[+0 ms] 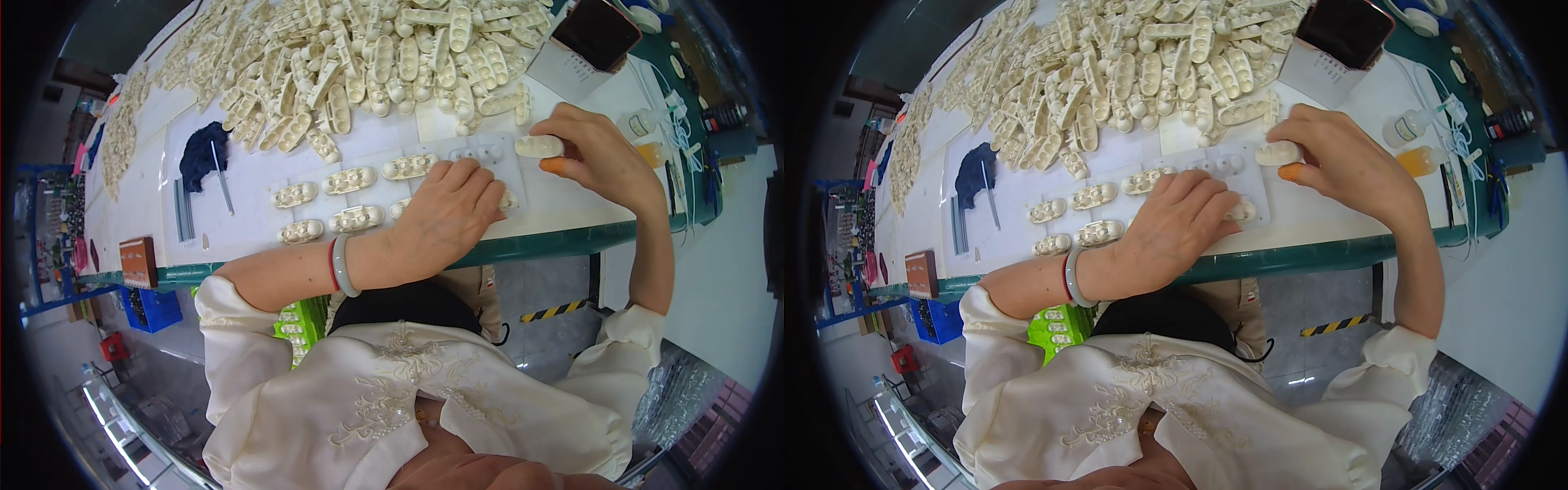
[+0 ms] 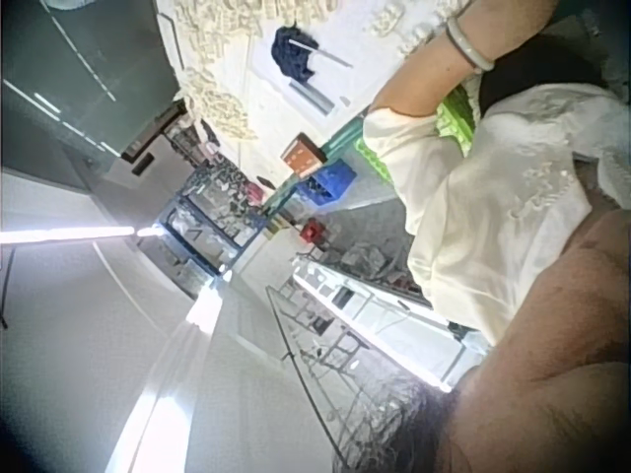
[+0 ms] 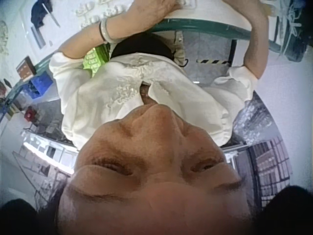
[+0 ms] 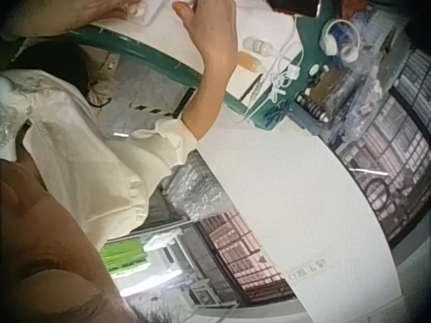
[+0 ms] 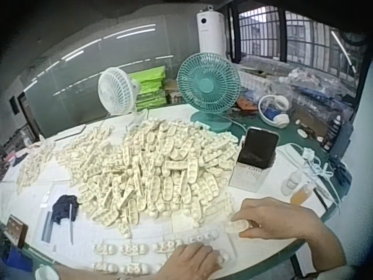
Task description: Applying glue and assembling small white plastic components on a jig.
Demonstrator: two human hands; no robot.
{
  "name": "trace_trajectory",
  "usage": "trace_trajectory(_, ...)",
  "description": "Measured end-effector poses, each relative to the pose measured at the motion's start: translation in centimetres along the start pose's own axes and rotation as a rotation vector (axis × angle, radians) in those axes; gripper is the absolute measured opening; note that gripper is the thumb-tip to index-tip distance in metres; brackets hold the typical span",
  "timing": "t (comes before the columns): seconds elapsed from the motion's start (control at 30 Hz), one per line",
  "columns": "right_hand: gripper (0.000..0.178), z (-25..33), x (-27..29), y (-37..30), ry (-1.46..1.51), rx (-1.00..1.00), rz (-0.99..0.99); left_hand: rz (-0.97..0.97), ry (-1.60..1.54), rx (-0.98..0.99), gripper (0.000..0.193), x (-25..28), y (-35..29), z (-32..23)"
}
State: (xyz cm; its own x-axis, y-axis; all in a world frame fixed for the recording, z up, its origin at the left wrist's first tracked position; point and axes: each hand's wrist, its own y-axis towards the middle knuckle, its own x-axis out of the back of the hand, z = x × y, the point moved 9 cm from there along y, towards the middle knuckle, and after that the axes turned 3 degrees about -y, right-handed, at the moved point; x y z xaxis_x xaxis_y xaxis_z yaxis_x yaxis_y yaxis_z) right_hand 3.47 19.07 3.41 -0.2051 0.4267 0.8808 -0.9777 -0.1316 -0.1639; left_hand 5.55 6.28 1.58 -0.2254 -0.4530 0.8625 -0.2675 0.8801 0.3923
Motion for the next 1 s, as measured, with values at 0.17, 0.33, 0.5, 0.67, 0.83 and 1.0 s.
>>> trace_trajectory(0.17, 0.030, 2.3, -2.0, 3.2, -0.108, 0.176, 0.048, 0.088, 0.108, 0.044, 0.035, -0.2, -0.9, 0.0)
trace_trajectory(0.33, 0.033, 3.1, -4.4, 4.0, 0.075, 0.418, -0.002, 0.093, 0.102, 0.094, 0.035, 0.1, -1.3, 0.3)
trace_trajectory(0.5, 0.032, 2.9, -4.3, 4.2, 0.076, 0.358, -0.088, 0.007, 0.089, 0.116, 0.033, 0.4, -1.4, 0.4)
trace_trajectory(0.67, 0.033, 3.7, -4.5, 4.1, -0.016, 0.438, -0.133, -0.013, -0.005, 0.136, 0.031, 0.7, -1.4, 0.8)
trace_trajectory(0.83, 0.029, 3.1, -3.7, 3.7, -0.017, 0.397, -0.186, -0.031, -0.068, 0.157, 0.031, 0.8, -1.1, 1.3)
trace_trajectory(1.0, 0.026, 0.7, 0.5, -0.9, 0.099, 0.258, -0.441, -0.013, -0.101, 0.173, 0.033, 1.3, -0.8, 1.4)
